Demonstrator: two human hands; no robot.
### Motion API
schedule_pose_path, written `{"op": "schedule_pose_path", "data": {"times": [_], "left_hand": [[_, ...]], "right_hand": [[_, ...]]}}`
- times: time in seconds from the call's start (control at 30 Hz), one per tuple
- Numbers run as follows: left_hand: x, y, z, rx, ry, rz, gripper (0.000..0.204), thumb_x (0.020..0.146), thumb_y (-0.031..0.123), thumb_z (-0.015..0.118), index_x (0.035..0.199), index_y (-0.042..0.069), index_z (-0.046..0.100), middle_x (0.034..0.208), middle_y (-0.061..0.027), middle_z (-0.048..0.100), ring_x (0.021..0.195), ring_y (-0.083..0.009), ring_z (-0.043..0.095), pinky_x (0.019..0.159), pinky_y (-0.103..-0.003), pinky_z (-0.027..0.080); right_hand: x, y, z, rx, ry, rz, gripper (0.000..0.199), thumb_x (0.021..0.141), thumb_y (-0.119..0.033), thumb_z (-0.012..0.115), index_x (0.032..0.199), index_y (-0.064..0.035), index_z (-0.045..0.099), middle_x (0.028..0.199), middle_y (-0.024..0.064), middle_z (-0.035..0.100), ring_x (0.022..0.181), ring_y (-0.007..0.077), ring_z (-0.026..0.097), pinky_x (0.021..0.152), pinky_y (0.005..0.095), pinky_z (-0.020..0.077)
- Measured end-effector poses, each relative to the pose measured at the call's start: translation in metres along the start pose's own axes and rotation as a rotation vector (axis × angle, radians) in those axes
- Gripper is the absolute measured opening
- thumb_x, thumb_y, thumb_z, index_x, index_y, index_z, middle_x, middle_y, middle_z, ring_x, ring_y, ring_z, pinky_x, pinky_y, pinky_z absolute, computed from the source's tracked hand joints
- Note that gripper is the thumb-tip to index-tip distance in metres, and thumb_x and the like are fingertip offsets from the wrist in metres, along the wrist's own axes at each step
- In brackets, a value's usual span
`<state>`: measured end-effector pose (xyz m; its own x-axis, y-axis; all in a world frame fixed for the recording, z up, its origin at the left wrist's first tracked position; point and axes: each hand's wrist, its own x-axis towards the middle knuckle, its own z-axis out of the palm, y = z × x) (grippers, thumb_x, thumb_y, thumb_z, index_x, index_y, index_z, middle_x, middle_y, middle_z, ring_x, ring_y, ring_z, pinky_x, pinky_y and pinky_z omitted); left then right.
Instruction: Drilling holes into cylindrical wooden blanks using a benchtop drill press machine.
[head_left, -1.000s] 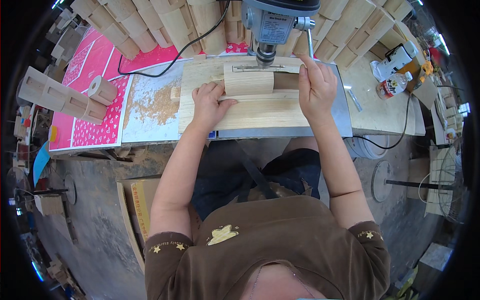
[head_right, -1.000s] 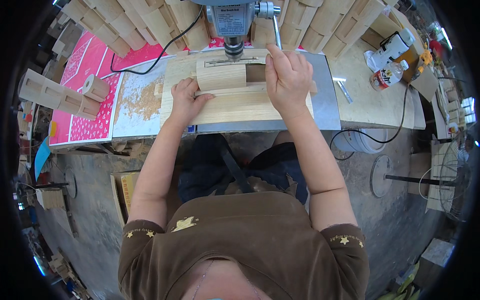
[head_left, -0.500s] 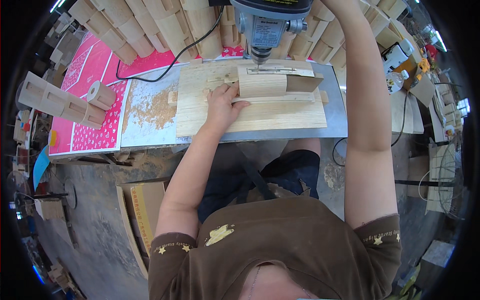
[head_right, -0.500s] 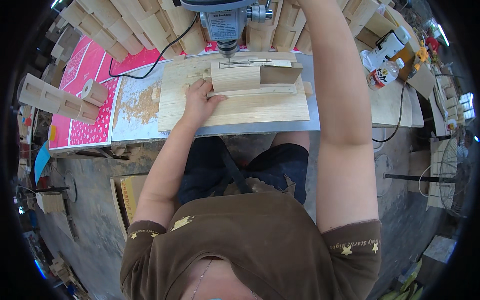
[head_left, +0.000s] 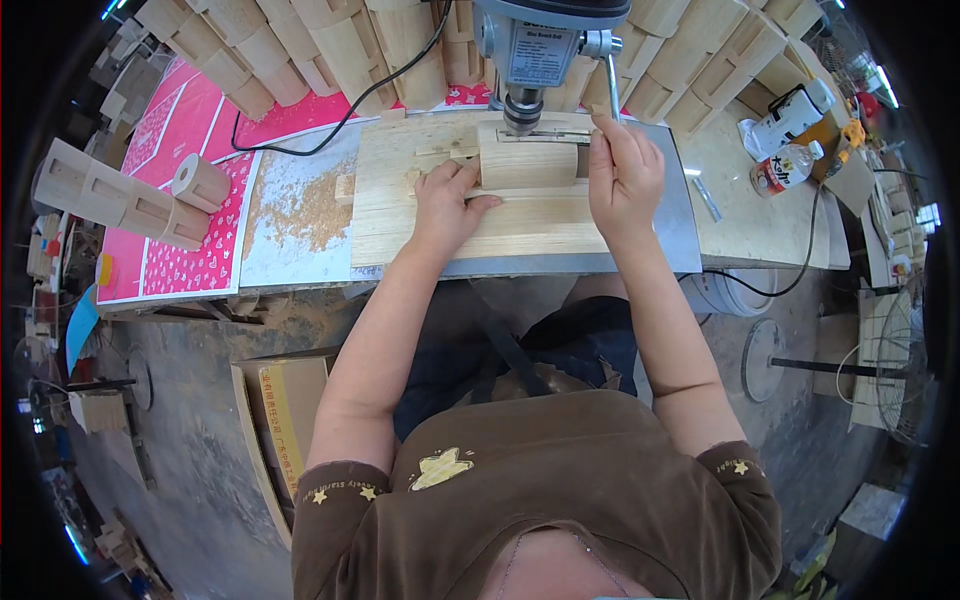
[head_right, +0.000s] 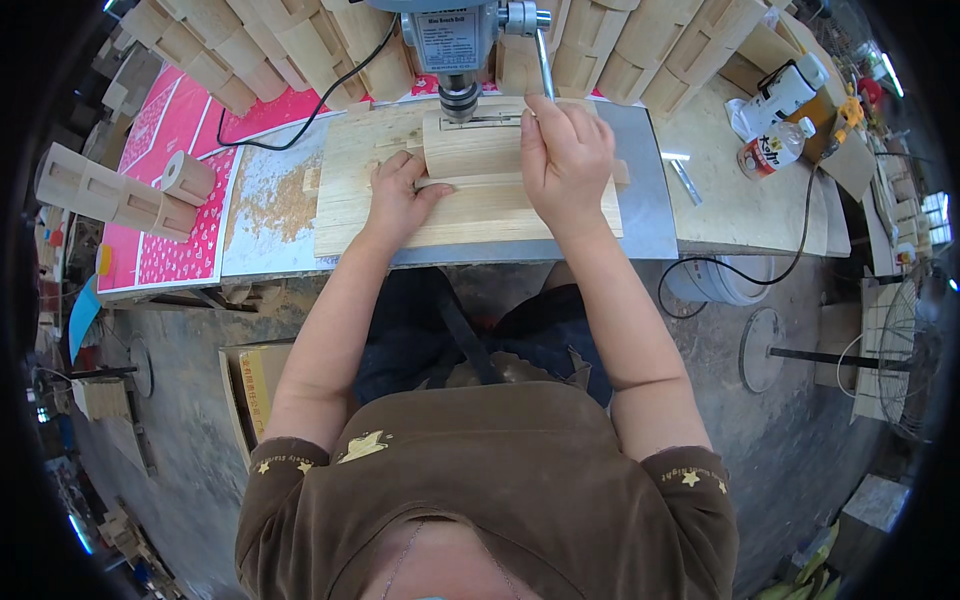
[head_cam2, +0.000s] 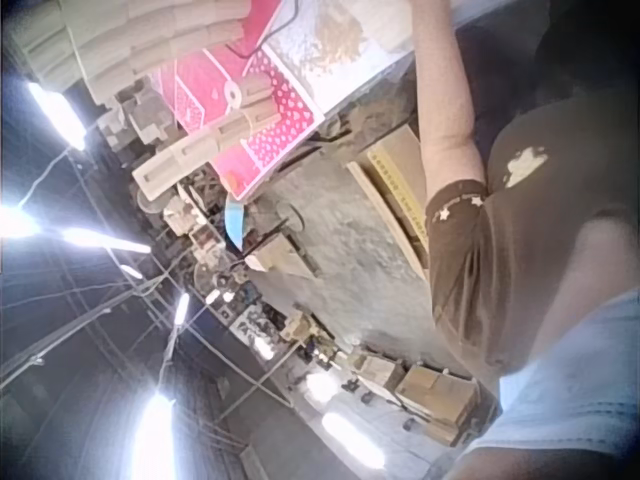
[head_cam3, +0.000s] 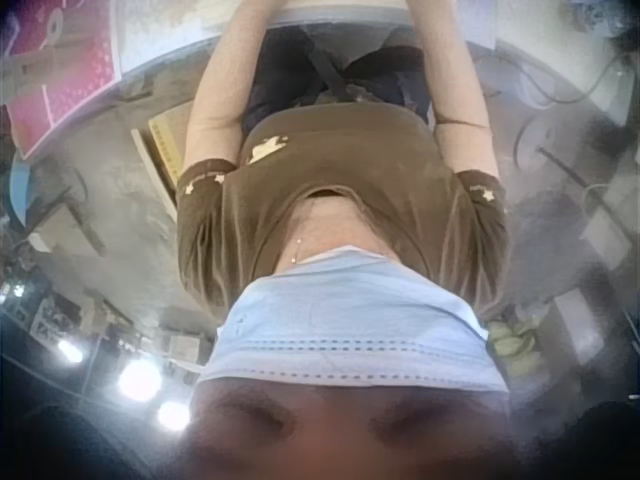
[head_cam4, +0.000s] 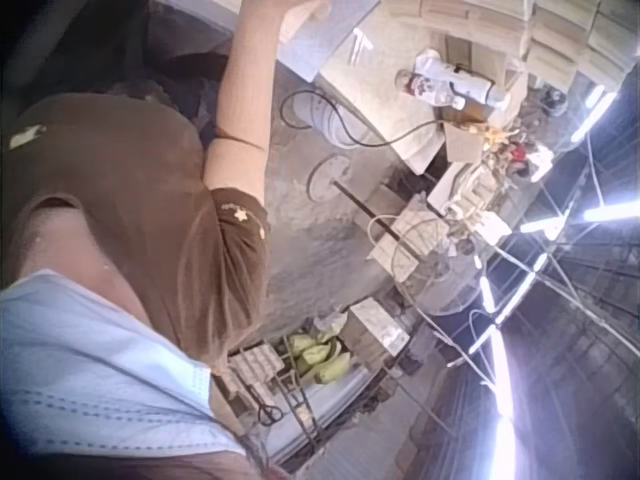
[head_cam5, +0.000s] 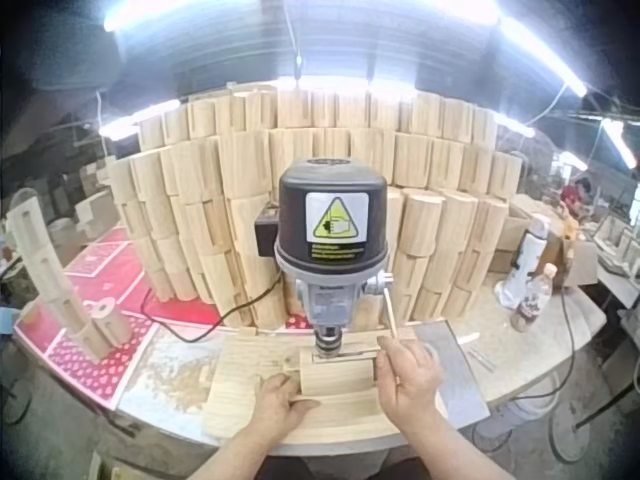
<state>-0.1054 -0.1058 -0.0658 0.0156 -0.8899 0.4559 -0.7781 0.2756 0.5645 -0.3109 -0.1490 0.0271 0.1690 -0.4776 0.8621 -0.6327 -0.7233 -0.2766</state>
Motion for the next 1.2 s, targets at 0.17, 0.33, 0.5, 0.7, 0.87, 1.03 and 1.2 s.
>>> {"op": "schedule_pose_path", "data": {"times": [0.17, 0.33, 0.5, 0.7, 0.87, 1.03, 1.2], "left_hand": [[-0.004, -0.001, 0.000, 0.036, 0.004, -0.007, 0.059, 0.064, 0.023, 0.078, 0.119, 0.011, 0.060, 0.080, -0.0038, 0.054, 0.085, -0.0232, 0.053, 0.080, -0.040, 0.033], [-0.007, -0.004, -0.003, 0.044, -0.001, -0.033, 0.058, 0.064, 0.024, 0.078, 0.118, 0.009, 0.061, 0.081, -0.0034, 0.055, 0.086, -0.0227, 0.053, 0.081, -0.040, 0.033], [0.001, 0.008, -0.004, 0.011, -0.021, -0.052, 0.057, 0.063, 0.026, 0.079, 0.115, 0.008, 0.062, 0.086, -0.0026, 0.058, 0.088, -0.0217, 0.054, 0.084, -0.040, 0.032], [0.000, 0.005, -0.003, -0.047, 0.080, -0.157, 0.054, 0.060, 0.031, 0.081, 0.106, 0.008, 0.064, 0.085, -0.0017, 0.059, 0.090, -0.0204, 0.054, 0.087, -0.040, 0.031], [0.005, 0.002, -0.015, -0.042, -0.001, -0.049, 0.043, 0.060, 0.027, 0.080, 0.095, 0.007, 0.064, 0.084, -0.0037, 0.059, 0.084, -0.0205, 0.057, 0.091, -0.039, 0.030], [-0.009, -0.010, -0.061, -0.262, -0.003, -0.065, 0.035, 0.061, 0.014, 0.078, 0.091, 0.005, 0.063, 0.079, -0.0006, 0.057, 0.074, -0.0143, 0.054, 0.078, -0.031, 0.039], [-0.036, -0.044, -0.130, -0.653, 0.133, -0.435, 0.024, 0.069, 0.005, 0.075, 0.090, 0.002, 0.063, 0.071, 0.0044, 0.057, 0.066, -0.0034, 0.050, 0.062, -0.020, 0.042]], "right_hand": [[0.005, 0.005, 0.000, 0.024, 0.054, -0.070, 0.005, 0.081, -0.011, 0.062, 0.083, -0.0071, 0.064, 0.066, 0.0052, 0.056, 0.064, 0.0228, 0.055, 0.065, 0.0340, 0.0391], [0.081, -0.011, -0.032, 0.104, 0.072, -0.034, 0.017, 0.087, -0.018, 0.056, 0.079, -0.0037, 0.060, 0.069, 0.0109, 0.058, 0.063, 0.0307, 0.056, 0.056, 0.0385, 0.0417], [0.186, 0.021, -0.004, 0.037, -0.053, 0.221, 0.035, 0.091, -0.030, 0.047, 0.086, 0.0019, 0.061, 0.077, 0.0228, 0.060, 0.075, 0.0323, 0.061, 0.068, 0.0373, 0.0455], [0.116, 0.033, 0.012, 0.253, -0.057, 0.156, 0.029, 0.094, -0.027, 0.047, 0.094, -0.0012, 0.059, 0.079, 0.0159, 0.062, 0.073, 0.0305, 0.060, 0.064, 0.0344, 0.0458], [0.000, 0.063, -0.003, -0.029, -0.604, -0.078, 0.024, 0.089, -0.026, 0.056, 0.102, -0.0062, 0.058, 0.094, 0.0099, 0.064, 0.093, 0.0302, 0.058, 0.083, 0.0384, 0.0409], [-0.009, 0.061, -0.019, -0.062, -0.631, -0.016, 0.027, 0.076, -0.018, 0.068, 0.100, -0.0081, 0.059, 0.093, 0.0064, 0.062, 0.093, 0.0256, 0.057, 0.083, 0.0397, 0.0379], [-0.015, 0.066, -0.019, -0.003, -0.631, -0.025, 0.028, 0.076, -0.019, 0.068, 0.100, -0.0075, 0.059, 0.094, 0.0082, 0.062, 0.095, 0.0267, 0.056, 0.086, 0.0385, 0.0361]]}}
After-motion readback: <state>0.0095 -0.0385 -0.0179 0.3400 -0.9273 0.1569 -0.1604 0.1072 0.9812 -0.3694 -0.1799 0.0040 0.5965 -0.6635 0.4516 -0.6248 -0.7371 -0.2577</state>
